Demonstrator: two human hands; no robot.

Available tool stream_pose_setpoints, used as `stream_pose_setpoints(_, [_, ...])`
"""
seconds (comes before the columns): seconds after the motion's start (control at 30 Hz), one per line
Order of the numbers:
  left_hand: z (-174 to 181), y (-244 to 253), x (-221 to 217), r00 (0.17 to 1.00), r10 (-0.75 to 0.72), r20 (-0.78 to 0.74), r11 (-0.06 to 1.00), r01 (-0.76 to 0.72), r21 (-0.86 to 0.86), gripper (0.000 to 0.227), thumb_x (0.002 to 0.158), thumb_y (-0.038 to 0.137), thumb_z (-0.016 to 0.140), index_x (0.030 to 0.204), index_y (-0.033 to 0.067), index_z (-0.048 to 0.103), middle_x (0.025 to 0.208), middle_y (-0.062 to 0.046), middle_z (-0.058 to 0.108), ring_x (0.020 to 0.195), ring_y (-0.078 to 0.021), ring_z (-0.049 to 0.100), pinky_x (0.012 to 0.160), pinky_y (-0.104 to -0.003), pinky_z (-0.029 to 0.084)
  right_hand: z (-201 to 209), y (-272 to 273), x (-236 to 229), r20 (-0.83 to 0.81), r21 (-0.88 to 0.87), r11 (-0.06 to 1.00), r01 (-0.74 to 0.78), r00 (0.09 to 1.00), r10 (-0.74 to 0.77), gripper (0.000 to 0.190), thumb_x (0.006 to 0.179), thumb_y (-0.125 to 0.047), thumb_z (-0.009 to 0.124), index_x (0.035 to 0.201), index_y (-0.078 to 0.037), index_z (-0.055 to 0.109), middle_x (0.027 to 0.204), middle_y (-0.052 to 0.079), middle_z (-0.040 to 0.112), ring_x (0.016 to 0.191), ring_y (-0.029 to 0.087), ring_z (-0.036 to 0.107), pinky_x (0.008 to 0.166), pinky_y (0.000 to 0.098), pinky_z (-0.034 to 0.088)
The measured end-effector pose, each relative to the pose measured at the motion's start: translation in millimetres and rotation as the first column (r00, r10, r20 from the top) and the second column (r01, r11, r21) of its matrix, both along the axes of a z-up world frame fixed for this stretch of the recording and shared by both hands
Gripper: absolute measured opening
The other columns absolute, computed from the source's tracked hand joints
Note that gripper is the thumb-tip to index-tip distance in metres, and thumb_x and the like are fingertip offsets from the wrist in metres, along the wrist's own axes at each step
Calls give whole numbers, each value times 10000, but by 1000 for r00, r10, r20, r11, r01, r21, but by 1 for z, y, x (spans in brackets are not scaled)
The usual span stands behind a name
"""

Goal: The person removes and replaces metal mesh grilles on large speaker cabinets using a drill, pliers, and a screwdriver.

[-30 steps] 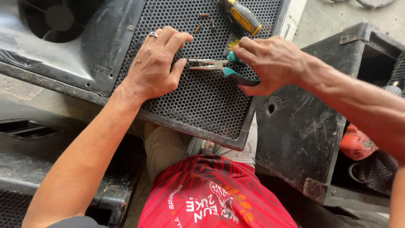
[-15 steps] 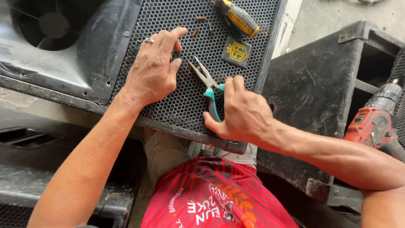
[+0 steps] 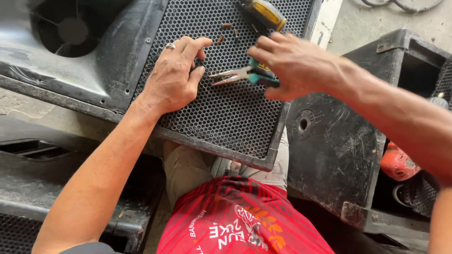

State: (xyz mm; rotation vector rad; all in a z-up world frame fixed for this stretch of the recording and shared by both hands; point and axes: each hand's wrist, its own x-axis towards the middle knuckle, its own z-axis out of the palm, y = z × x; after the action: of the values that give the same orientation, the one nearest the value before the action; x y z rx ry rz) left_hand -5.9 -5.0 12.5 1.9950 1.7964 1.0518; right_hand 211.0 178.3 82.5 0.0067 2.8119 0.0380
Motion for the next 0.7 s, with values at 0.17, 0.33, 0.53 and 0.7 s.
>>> stream_pose_setpoints(0.17, [-2, 3, -1, 1000, 4, -8, 1000, -4, 11, 405, 888, 27, 586, 1285, 83, 533, 1077, -66, 547, 1003, -285, 542, 852, -439, 394, 1, -79, 18, -8, -123, 901, 417, 907, -421, 872, 792, -459, 629, 1464, 25, 356, 1113, 214, 503, 920, 373, 587, 723, 506, 554])
stream_pose_setpoints(0.33, [-2, 2, 0, 999, 6, -54, 998, -2, 64, 342, 884, 22, 596, 1223, 59, 578, 1141, -111, 558, 1043, -330, 550, 866, -474, 416, -27, -128, 8, -239, -61, 772, 632, 742, -627, 1102, 749, -683, 662, 1447, 112, 353, 1251, 226, 503, 899, 410, 654, 565, 520, 566])
stream_pose_setpoints(0.53, [-5, 2, -2, 999, -3, -45, 996, 7, 85, 325, 897, 19, 597, 1219, 58, 583, 1138, -101, 566, 1047, -324, 559, 860, -466, 416, -18, -100, 8, -94, -172, 840, 515, 840, -534, 927, 829, -575, 621, 1383, 134, 397, 1217, 261, 505, 915, 461, 641, 745, 531, 562])
stream_pose_setpoints(0.7, [-4, 2, -3, 999, -16, -41, 994, 20, 105, 323, 895, 14, 595, 1214, 52, 575, 1122, -110, 559, 1016, -335, 560, 853, -474, 418, -2, -43, 1, 79, -119, 947, 297, 954, -289, 957, 807, -575, 661, 1440, 78, 362, 1254, 218, 492, 975, 391, 620, 773, 487, 568])
